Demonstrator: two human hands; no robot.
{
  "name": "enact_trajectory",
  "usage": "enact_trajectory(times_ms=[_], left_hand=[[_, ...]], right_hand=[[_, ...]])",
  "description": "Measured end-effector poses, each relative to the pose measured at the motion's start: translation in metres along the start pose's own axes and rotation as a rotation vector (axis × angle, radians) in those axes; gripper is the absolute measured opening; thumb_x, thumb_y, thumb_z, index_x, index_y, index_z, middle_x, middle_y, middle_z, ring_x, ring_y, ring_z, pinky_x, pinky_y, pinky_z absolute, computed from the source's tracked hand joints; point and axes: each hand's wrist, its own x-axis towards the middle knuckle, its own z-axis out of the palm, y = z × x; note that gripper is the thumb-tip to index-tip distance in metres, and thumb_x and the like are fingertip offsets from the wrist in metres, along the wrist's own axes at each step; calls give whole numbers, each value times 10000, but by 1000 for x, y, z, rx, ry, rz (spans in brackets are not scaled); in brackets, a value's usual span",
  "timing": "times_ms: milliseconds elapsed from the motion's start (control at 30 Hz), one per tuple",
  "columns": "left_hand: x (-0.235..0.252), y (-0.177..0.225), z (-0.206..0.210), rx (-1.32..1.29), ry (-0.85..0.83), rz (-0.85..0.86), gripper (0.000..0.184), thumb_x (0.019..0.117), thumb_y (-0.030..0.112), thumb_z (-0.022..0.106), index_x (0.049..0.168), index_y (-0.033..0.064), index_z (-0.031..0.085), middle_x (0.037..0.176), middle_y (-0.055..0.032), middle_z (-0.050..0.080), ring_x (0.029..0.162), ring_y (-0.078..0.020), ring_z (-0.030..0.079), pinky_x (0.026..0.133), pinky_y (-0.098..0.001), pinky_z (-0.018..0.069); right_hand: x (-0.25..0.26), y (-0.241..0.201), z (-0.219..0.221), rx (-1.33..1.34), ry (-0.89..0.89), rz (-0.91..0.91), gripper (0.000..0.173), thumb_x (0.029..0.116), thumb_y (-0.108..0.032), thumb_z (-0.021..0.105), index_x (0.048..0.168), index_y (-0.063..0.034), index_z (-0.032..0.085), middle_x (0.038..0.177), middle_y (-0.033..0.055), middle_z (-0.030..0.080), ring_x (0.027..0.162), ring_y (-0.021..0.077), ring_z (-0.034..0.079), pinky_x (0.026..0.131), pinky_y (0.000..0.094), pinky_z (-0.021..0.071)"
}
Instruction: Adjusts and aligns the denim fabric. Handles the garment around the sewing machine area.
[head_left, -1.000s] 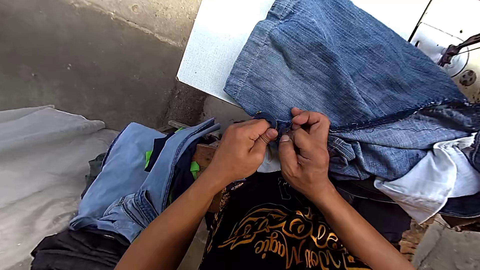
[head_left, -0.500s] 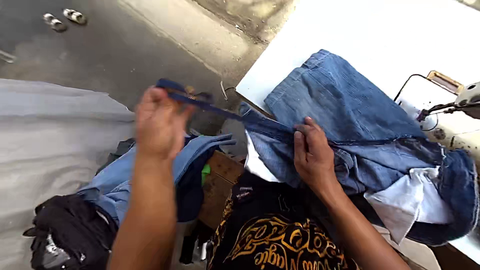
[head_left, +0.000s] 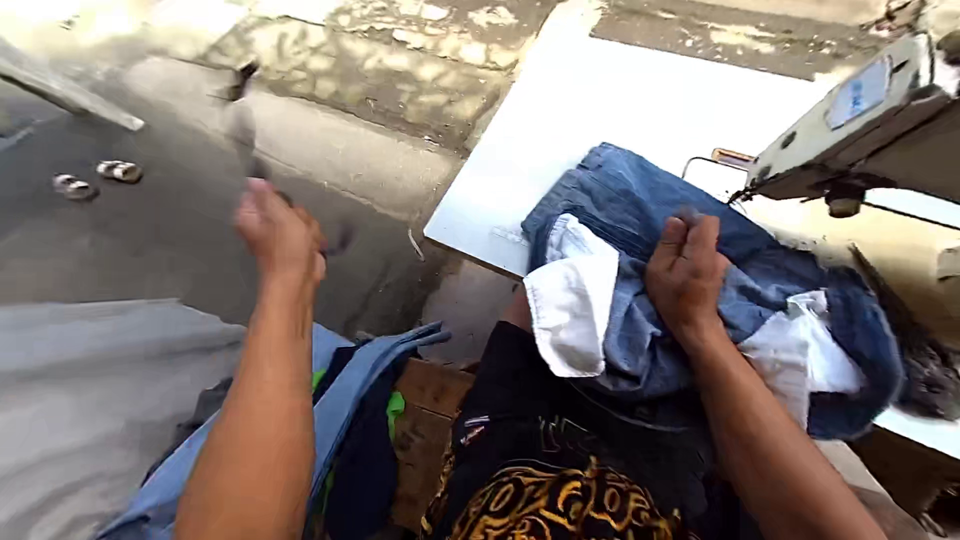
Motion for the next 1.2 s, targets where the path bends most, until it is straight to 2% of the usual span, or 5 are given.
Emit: enact_trajectory(times_ms=[233,367,600,900,1200], left_hand=[[-53,-150,17,824,-666,-64,536,1112,304,383,911,-116,647,856,-331,640,848,-501,646,777,-720,463],[-28,-58,27,917,-620,270,484,1083,296,430,967,-99,686,1025,-378,649,1017,-589,628,847,-783,456],[6,99,177,549,-504,1165,386,1003,218,499,811,-84,642,1058,-295,687,1036,-518,658,820,-691,504],[-46,75,198,561,-822,1009,533,983,392,669,1317,-22,645,1454,-291,511,1291,-497,526,1037,-677,437],[-118,27,184,318,-1194,819,477,1006,419,619,1313,60,690,1391,-137,628,1284,-289,604,1071,-540,489]], right_hand=[[5,8,8,226,79,-53,278,1081,-216,446,1045,14,598,698,57,621,604,150,632,566,339,549],[-12,4,-23,127,118,-189,297,1070,-210,477,1065,-8,694,973,102,730,943,207,704,879,427,575],[-78,36,-103,-258,552,102,362,1074,-178,459,1133,132,638,1176,301,665,1139,372,643,1014,452,499],[-91,78,-76,-405,552,448,455,1098,-221,398,1116,186,600,957,337,660,912,431,687,830,538,541],[-10,42,-94,-50,674,-327,234,1106,-245,433,1123,-18,486,769,45,571,681,69,601,671,274,537]])
